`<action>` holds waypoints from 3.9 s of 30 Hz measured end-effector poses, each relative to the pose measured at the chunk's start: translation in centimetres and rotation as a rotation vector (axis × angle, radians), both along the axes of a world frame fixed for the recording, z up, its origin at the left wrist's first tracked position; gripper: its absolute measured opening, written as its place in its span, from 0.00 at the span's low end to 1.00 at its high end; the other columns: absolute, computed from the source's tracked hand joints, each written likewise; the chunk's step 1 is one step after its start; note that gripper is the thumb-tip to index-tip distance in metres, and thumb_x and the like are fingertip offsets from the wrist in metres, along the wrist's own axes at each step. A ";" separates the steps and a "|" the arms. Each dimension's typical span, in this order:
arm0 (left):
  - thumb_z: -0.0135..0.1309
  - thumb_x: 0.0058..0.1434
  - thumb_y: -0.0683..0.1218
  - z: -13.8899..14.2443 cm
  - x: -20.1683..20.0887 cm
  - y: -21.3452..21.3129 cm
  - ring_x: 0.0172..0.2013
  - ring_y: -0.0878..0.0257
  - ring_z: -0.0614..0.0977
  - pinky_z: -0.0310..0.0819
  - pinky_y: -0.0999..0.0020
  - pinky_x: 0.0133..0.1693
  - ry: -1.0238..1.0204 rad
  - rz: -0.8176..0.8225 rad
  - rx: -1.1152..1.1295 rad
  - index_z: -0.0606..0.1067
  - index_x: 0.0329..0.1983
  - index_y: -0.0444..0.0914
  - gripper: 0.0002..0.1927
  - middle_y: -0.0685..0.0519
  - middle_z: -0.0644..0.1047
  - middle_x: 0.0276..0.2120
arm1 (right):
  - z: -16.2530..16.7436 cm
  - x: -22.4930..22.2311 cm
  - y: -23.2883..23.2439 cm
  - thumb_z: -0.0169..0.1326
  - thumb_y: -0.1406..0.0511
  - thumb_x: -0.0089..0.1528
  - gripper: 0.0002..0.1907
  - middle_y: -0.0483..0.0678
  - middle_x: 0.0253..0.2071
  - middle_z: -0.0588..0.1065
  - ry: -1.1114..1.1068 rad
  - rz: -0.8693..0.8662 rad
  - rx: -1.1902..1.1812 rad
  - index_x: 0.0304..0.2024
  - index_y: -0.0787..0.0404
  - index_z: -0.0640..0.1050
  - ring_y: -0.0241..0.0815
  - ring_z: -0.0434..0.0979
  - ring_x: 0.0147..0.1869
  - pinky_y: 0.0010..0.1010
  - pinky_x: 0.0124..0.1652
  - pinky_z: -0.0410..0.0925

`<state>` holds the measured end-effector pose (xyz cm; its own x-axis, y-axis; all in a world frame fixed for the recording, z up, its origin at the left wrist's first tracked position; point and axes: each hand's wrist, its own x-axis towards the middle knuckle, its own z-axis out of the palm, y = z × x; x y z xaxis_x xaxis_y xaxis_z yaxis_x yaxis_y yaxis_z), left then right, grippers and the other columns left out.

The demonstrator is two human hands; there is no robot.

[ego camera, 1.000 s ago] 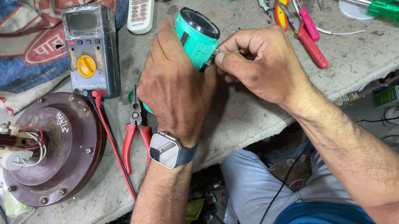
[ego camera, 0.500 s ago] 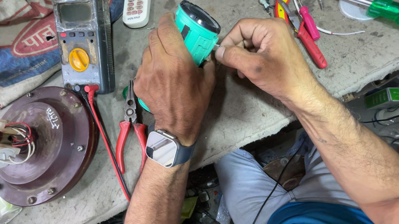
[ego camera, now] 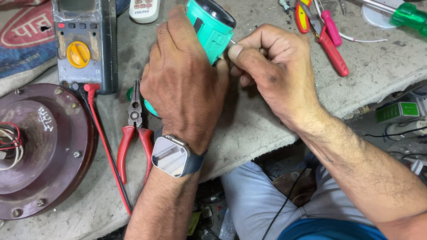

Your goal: The person uses a red-handled screwdriver to remove screws from a teal cylindrical device, then separates its two halves. They insert a small white component into one half and reassemble the device, pressing the halves together to complete the repair.

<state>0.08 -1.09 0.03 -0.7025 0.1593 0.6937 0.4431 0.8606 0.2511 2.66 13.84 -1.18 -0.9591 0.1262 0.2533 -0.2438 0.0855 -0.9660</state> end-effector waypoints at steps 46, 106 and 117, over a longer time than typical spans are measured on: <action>0.69 0.47 0.48 -0.4 -0.3 0.1 0.43 0.49 0.81 0.76 0.56 0.40 -0.021 0.019 -0.036 0.66 0.62 0.32 0.40 0.46 0.76 0.46 | -0.8 -0.4 -0.6 0.57 0.68 0.66 0.07 0.44 0.28 0.78 -0.022 -0.065 -0.042 0.34 0.66 0.78 0.28 0.73 0.26 0.19 0.27 0.68; 0.76 0.54 0.56 -0.5 -1.0 -1.2 0.55 0.50 0.83 0.78 0.58 0.57 0.104 -0.173 0.720 0.57 0.68 0.34 0.50 0.41 0.77 0.55 | -1.0 1.1 6.8 0.61 0.57 0.63 0.11 0.51 0.37 0.81 0.164 -0.281 1.089 0.43 0.55 0.85 0.53 0.81 0.39 0.44 0.40 0.71; 0.80 0.51 0.49 0.8 -0.8 -2.6 0.62 0.47 0.70 0.73 0.58 0.65 0.425 -0.246 0.394 0.48 0.76 0.43 0.60 0.41 0.64 0.65 | -1.3 1.1 8.2 0.58 0.62 0.70 0.10 0.51 0.41 0.79 0.276 -0.236 0.901 0.47 0.61 0.84 0.50 0.79 0.43 0.39 0.44 0.70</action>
